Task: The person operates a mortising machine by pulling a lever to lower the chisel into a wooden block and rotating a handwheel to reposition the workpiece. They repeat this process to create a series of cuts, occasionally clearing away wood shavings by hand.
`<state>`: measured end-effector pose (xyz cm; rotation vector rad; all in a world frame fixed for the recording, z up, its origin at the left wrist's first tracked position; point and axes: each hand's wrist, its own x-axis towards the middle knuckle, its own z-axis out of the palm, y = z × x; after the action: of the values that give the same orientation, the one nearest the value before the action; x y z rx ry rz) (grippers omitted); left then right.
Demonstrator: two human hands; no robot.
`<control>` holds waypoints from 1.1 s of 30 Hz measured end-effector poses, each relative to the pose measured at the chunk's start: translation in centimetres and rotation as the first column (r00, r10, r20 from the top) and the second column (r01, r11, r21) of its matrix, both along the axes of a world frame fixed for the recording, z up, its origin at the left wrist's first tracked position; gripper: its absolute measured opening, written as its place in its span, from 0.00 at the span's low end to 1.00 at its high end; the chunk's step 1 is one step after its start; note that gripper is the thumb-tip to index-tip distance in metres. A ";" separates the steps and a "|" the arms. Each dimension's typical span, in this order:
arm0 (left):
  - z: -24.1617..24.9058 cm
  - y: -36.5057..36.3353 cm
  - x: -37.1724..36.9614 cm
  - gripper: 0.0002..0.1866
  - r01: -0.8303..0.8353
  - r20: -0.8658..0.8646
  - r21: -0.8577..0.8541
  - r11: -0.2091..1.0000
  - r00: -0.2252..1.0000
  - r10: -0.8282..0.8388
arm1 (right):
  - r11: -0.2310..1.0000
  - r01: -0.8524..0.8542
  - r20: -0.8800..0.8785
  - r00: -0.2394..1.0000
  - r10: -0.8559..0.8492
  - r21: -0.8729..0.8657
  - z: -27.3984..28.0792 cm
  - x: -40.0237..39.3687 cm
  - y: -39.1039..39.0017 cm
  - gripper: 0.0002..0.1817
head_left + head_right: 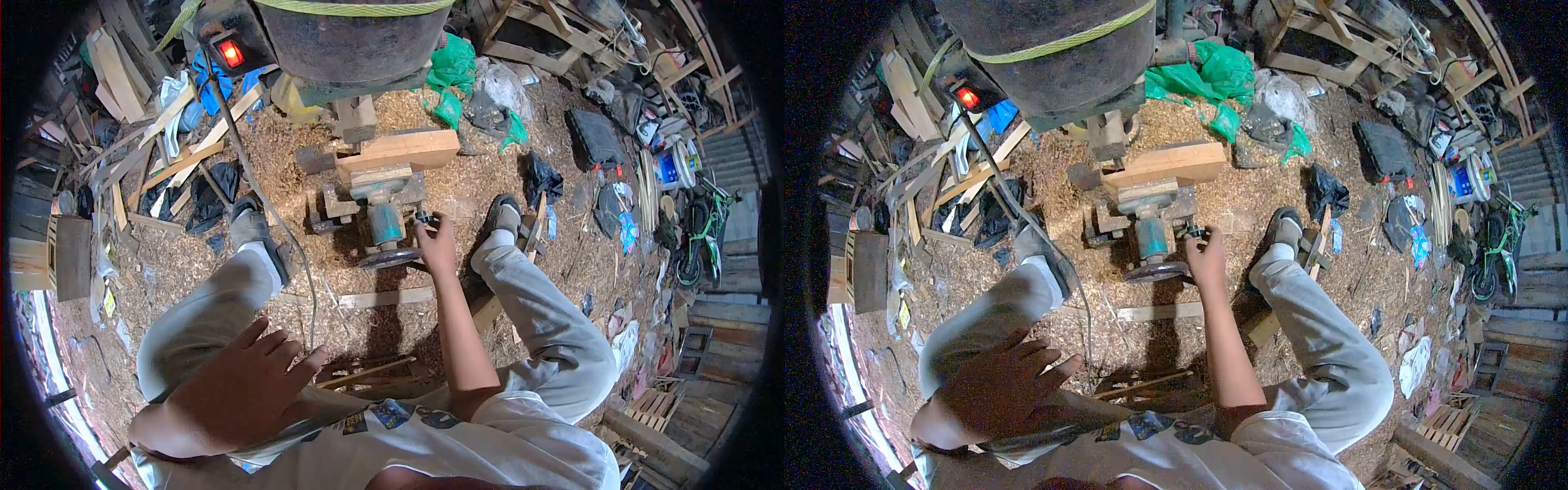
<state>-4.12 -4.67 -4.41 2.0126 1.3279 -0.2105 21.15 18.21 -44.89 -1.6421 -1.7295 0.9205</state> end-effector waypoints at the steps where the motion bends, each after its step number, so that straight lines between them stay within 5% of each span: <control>1: 0.1 0.0 -0.1 0.34 0.026 -0.015 0.009 1.000 1.000 -0.026 | 1.000 -0.003 -0.002 1.000 0.003 0.006 -0.3 -0.3 0.4 0.31; 3: 0.3 0.1 -0.2 0.34 0.050 -0.037 0.017 0.999 0.998 -0.050 | 0.994 0.015 -0.171 0.985 -0.033 -0.105 -0.9 -1.2 0.7 0.30; 7: 0.6 0.2 -0.1 0.35 0.074 -0.025 0.056 0.996 0.997 -0.072 | 0.986 0.167 -0.252 0.953 -0.168 -0.024 -1.4 -3.3 -0.7 0.26; 9: 0.7 0.2 -0.1 0.37 0.083 -0.014 0.077 0.994 0.997 -0.082 | 0.976 0.172 -0.324 0.923 -0.208 -0.135 -3.8 -3.4 -0.6 0.26; 13: 0.9 0.1 -0.1 0.37 0.115 -0.060 0.078 0.990 0.992 -0.110 | 0.935 0.214 -0.523 0.783 -0.337 -0.282 -4.1 -4.1 -0.8 0.28; 15: 1.0 0.0 -0.1 0.37 0.091 -0.045 0.074 0.993 0.995 -0.087 | 0.913 0.239 -0.704 0.581 -0.408 -0.331 -3.1 -4.6 -1.0 0.25; 19: 0.4 -0.8 -0.4 0.36 0.042 0.007 0.105 0.994 0.999 -0.043 | 0.901 0.222 -0.652 0.629 -0.424 -0.372 -10.5 -2.3 1.1 0.18; 22: 0.1 -0.9 -0.5 0.35 0.028 0.026 0.126 0.992 0.999 -0.031 | 0.764 0.094 -0.633 0.502 -0.590 -0.638 -1.3 -2.9 0.4 0.21; 24: 0.1 -0.9 -0.5 0.35 0.035 0.016 0.117 0.992 0.999 -0.037 | 0.598 0.006 -0.537 0.431 -0.725 -0.802 -2.3 -2.8 1.3 0.31; 28: 0.1 -0.9 -0.2 0.34 0.046 -0.030 0.111 0.993 0.999 -0.043 | 0.623 -0.142 -0.620 0.403 -0.673 -0.769 -4.5 -2.1 1.1 0.31; 30: 0.1 -0.9 -0.1 0.33 0.031 -0.050 0.109 0.994 0.998 -0.026 | 0.782 0.136 -0.601 0.566 -0.565 -0.608 -8.5 -2.2 1.5 0.29; 33: 0.1 -0.7 -0.2 0.33 0.029 -0.026 0.103 0.994 0.999 -0.026 | 0.870 0.229 -0.653 0.585 -0.481 -0.436 -6.1 -3.8 0.4 0.27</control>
<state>-4.33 -5.40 -4.27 2.1224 1.3516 -0.1829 17.33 18.61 -51.02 -1.3931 -0.6612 1.4438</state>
